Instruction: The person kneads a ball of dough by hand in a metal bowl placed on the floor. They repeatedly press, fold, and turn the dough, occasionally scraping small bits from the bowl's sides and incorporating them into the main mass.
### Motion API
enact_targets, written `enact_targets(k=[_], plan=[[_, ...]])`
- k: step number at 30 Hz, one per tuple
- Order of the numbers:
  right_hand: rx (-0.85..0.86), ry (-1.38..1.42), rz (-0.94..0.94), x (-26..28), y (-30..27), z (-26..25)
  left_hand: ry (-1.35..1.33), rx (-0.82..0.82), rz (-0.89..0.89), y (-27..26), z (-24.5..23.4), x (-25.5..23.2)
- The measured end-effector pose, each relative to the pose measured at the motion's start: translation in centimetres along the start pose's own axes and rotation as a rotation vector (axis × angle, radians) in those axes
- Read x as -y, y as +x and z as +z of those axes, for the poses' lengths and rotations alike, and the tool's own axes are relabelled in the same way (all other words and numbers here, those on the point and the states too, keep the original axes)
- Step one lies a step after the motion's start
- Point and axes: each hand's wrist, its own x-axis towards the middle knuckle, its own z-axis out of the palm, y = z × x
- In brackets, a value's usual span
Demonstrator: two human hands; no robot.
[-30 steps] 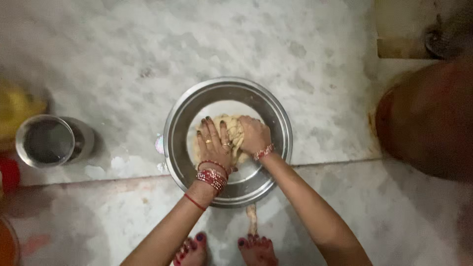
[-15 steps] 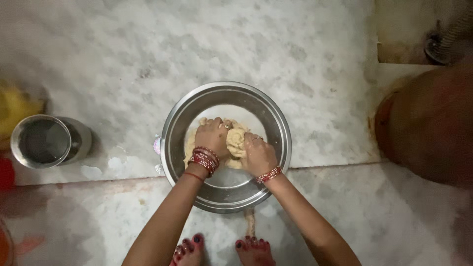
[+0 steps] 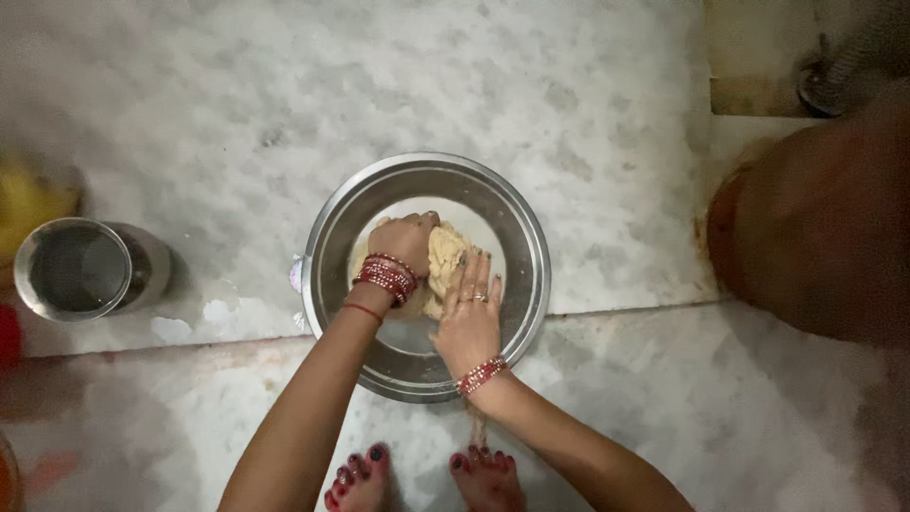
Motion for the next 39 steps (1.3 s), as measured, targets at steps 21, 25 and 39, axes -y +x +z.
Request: enact_targets(k=[21, 25, 39], plan=[[-0.423, 0.634, -0.045, -5.9, 5.8, 2.8, 0.273, -0.109, 0.118, -10.3, 1.9, -6.3], [-0.477, 0.610, -0.133, -6.0, 5.7, 2.9, 0.405, -0.088, 0.047, -13.9, 3.0, -8.1], [-0.357, 0.642, -0.174, -6.0, 5.0, 1.0, 0.215, -0.153, 0.069, -17.6, 2.9, -9.0]])
